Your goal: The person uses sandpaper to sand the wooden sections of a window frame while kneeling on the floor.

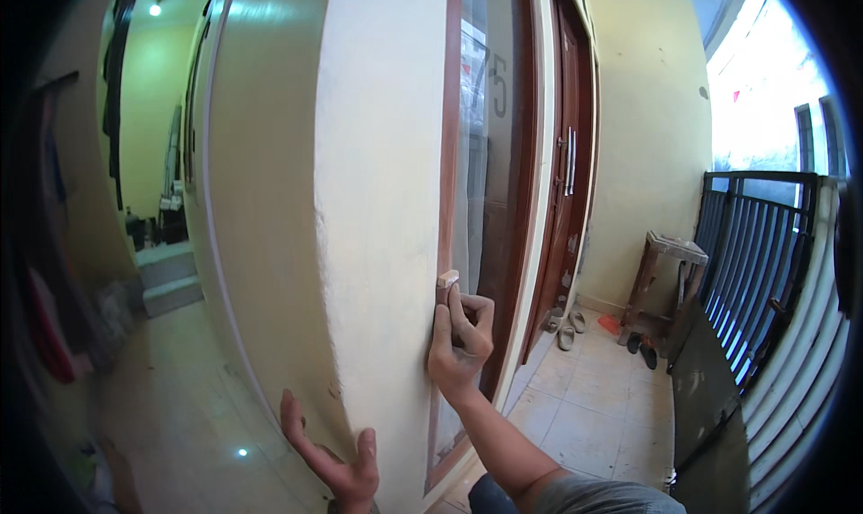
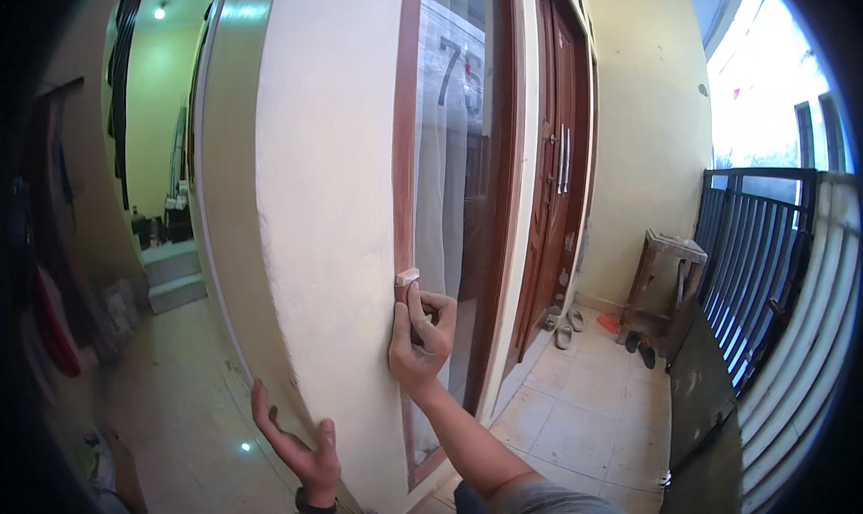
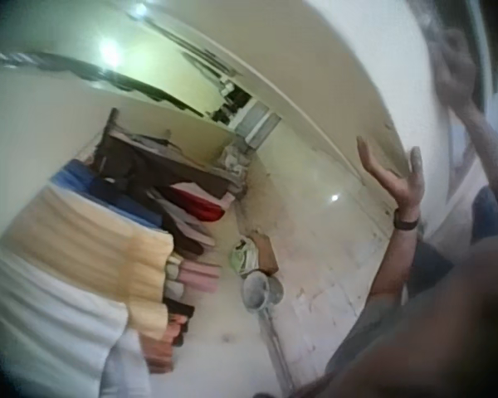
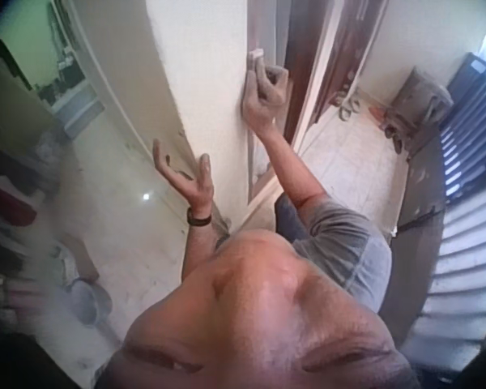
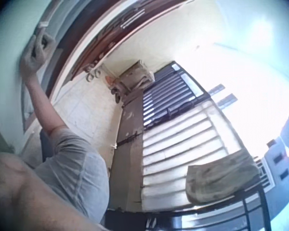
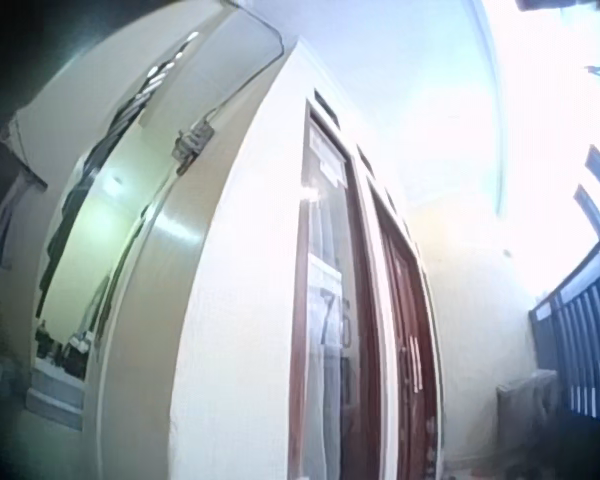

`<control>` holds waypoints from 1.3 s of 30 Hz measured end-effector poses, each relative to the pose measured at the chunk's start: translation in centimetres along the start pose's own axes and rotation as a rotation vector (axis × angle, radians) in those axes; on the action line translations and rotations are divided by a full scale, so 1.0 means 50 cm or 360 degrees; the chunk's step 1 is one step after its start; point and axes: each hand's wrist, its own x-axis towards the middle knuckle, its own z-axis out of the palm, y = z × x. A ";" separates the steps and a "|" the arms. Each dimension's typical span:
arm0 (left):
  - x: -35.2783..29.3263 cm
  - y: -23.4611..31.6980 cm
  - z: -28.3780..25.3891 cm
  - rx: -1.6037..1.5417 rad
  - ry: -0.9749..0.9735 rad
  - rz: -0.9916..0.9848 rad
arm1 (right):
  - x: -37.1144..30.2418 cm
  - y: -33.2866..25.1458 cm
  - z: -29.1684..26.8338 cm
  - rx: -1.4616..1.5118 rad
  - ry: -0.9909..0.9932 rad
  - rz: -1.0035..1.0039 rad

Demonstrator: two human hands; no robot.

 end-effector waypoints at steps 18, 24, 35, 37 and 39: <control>0.104 0.083 -0.008 0.0140 -0.0033 -0.0086 | 0.347 0.017 0.120 0.0169 0.0216 -0.0432; 0.251 0.128 0.072 -0.0020 -0.0035 0.0161 | 0.472 0.032 0.143 0.0242 0.0154 -0.0384; 0.246 0.113 0.135 -0.0076 -0.0152 0.0301 | 0.517 0.051 0.178 0.0317 0.0255 -0.0585; 0.237 0.113 0.197 -0.0150 -0.0190 0.0298 | 0.684 0.088 0.223 0.0331 0.0533 -0.0691; 0.244 0.100 0.170 -0.0115 -0.0157 0.0325 | 0.617 0.070 0.213 0.0296 0.0410 -0.0584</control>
